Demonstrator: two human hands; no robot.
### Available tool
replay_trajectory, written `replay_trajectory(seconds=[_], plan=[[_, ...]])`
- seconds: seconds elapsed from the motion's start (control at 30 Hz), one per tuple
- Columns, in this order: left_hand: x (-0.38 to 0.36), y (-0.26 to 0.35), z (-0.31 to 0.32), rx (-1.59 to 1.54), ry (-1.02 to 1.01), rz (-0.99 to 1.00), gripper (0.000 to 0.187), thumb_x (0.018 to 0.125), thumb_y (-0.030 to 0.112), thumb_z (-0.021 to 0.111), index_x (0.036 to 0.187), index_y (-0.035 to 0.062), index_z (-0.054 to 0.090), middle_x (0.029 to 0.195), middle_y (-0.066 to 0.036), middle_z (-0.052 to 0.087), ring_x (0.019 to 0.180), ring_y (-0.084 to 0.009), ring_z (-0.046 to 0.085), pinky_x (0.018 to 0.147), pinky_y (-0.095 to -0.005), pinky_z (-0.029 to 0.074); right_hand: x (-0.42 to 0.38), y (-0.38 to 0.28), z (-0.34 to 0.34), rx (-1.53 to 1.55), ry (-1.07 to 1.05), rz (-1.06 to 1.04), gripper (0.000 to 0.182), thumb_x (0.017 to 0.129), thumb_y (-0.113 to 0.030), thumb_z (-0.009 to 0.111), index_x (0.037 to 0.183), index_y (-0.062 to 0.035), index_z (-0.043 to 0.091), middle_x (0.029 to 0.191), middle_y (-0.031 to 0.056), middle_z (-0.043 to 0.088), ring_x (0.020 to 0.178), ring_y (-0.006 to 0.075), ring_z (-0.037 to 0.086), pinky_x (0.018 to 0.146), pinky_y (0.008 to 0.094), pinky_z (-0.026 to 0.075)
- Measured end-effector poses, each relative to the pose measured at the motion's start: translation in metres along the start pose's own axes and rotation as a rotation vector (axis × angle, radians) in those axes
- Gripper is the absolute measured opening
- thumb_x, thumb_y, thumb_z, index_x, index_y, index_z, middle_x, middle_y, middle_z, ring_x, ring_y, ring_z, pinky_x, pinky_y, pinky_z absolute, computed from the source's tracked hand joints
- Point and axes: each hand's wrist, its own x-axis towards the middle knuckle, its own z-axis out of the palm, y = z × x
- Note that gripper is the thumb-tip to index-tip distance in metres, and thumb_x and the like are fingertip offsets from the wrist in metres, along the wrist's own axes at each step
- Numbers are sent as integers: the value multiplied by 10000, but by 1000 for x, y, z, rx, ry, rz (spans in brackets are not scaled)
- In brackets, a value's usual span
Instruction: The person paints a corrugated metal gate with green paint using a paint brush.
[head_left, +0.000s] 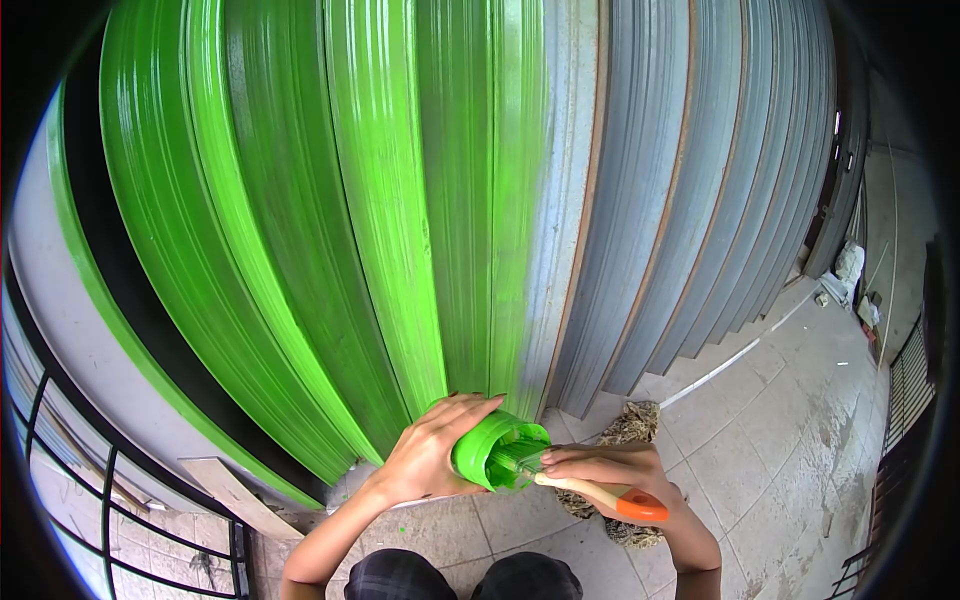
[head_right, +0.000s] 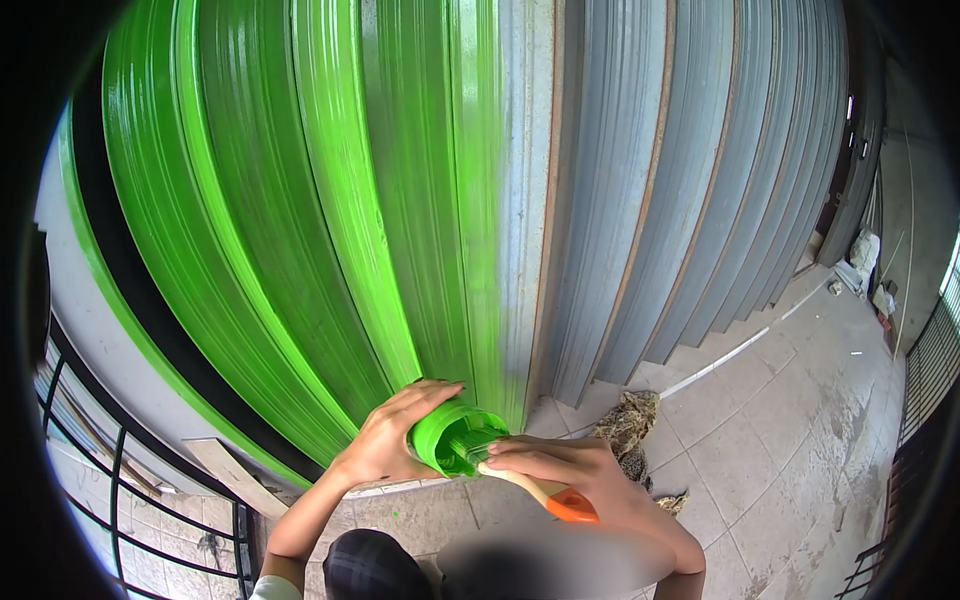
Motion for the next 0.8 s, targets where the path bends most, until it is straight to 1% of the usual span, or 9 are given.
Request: replay_trajectory(seconds=[0.03, 0.13, 0.27, 0.37, 0.43, 0.53, 0.63, 0.73, 0.8], plan=[[1, 2, -1, 10, -15, 2, 973, 532, 182, 871, 1396, 49, 445, 1294, -167, 561, 1217, -345, 524, 1078, -447, 402, 3, -2, -4, -1, -54, -7, 394, 764, -22, 705, 1145, -115, 670, 1187, 78, 675, 1009, 256, 687, 778, 333, 595], [4, 4, 0, 34, -54, 13, 961, 534, 177, 870, 1390, 51, 451, 1294, -156, 563, 1213, -335, 526, 1078, -444, 405, 7, 5, -2, -62, -128, -40, 416, 778, -31, 696, 1174, -150, 654, 1143, 68, 691, 951, 245, 698, 721, 329, 593], [7, 8, 2, 28, -116, -31, 977, 495, 164, 879, 1380, 53, 481, 1322, -154, 555, 1256, -345, 499, 1071, -441, 413, 14, 17, 5, -56, -200, -101, 391, 776, -36, 695, 1144, -160, 645, 1079, 32, 702, 850, 234, 701, 672, 325, 588], [10, 10, 4, 80, -123, 2, 961, 535, 182, 869, 1395, 74, 454, 1302, -143, 562, 1217, -324, 522, 1078, -436, 408, 15, 20, 6, -95, -269, -106, 358, 769, -34, 692, 1104, -152, 645, 1011, 14, 704, 776, 224, 692, 628, 326, 575], [11, 9, 8, 79, -145, -3, 962, 536, 189, 868, 1396, 75, 454, 1306, -144, 560, 1221, -324, 520, 1081, -435, 406, 14, 24, 7, -142, -328, -92, 343, 764, -25, 685, 1081, -149, 645, 953, 8, 703, 731, 220, 682, 593, 332, 560], [15, 9, 11, 72, -171, -13, 964, 537, 199, 869, 1398, 75, 452, 1312, -146, 559, 1227, -323, 520, 1086, -433, 402, 17, 25, 9, -98, -182, -167, 343, 757, -5, 666, 1070, -144, 650, 864, 13, 694, 687, 216, 667, 555, 340, 531], [19, 8, 15, 67, -178, -18, 973, 538, 209, 872, 1402, 75, 447, 1317, -147, 557, 1233, -320, 518, 1090, -432, 397, 16, 31, 7, -152, -303, -132, 338, 740, 6, 667, 1049, -129, 658, 839, 15, 690, 675, 215, 662, 558, 330, 531], [21, 6, 19, 44, -186, -22, 977, 541, 223, 876, 1405, 73, 444, 1315, -151, 558, 1233, -326, 519, 1087, -433, 400, 13, 38, 2, -43, -276, -52, 316, 772, -16, 689, 1066, -130, 669, 878, 14, 704, 727, 205, 682, 616, 301, 556], [22, 2, 22, 15, -191, -46, 982, 541, 235, 880, 1406, 70, 443, 1312, -156, 558, 1229, -334, 520, 1080, -432, 406, 10, 42, 0, 70, -111, -9, 297, 814, -22, 694, 1100, -93, 661, 928, 29, 714, 784, 179, 697, 667, 275, 567]])
